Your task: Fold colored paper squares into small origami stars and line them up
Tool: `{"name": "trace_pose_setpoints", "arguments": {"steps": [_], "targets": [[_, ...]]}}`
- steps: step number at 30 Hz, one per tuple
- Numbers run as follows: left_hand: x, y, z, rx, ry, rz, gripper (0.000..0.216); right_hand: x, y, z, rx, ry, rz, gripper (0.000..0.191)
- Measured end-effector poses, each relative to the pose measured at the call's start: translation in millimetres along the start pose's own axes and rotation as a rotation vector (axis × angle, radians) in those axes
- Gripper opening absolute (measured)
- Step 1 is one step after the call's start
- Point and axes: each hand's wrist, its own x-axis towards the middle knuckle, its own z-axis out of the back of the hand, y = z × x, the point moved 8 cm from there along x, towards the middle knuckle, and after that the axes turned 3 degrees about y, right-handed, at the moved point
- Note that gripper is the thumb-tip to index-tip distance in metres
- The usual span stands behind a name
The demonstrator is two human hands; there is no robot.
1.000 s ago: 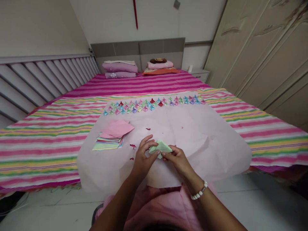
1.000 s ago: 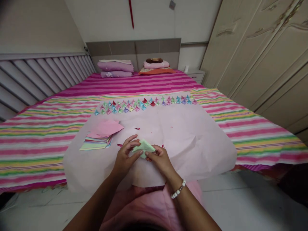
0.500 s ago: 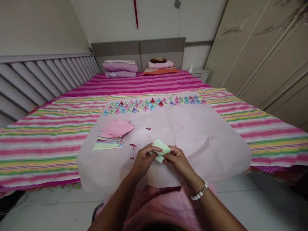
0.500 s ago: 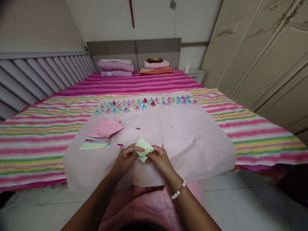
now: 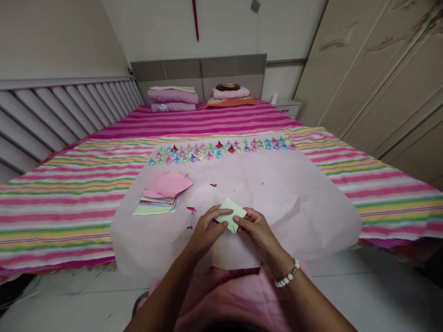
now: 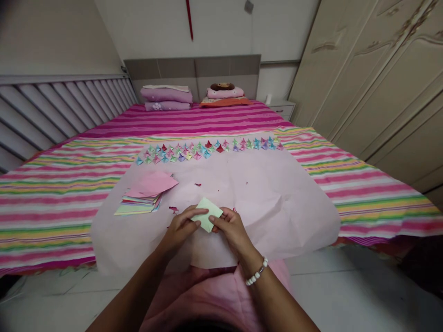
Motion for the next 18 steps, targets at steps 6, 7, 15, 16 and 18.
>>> {"name": "trace_pose_setpoints", "arguments": {"steps": [6, 7, 15, 16, 18], "targets": [[-3, 23, 15, -0.263, -0.313, 0.161, 0.073, 0, 2, 0, -0.038, -0.038, 0.022, 0.023], [-4, 27, 12, -0.279, -0.302, 0.192, 0.069, 0, 3, -1, -0.039, -0.038, 0.028, 0.023], [-4, 31, -1, -0.162, -0.124, 0.280, 0.026, 0, 5, 0, -0.076, -0.037, 0.026, 0.024], [-3, 30, 0, -0.142, -0.118, 0.279, 0.026, 0, 6, 0, -0.076, -0.038, 0.027, 0.024], [-3, 30, 2, -0.141, -0.126, 0.281, 0.027, -1, 7, 2, -0.071, -0.053, 0.031, 0.024]]}}
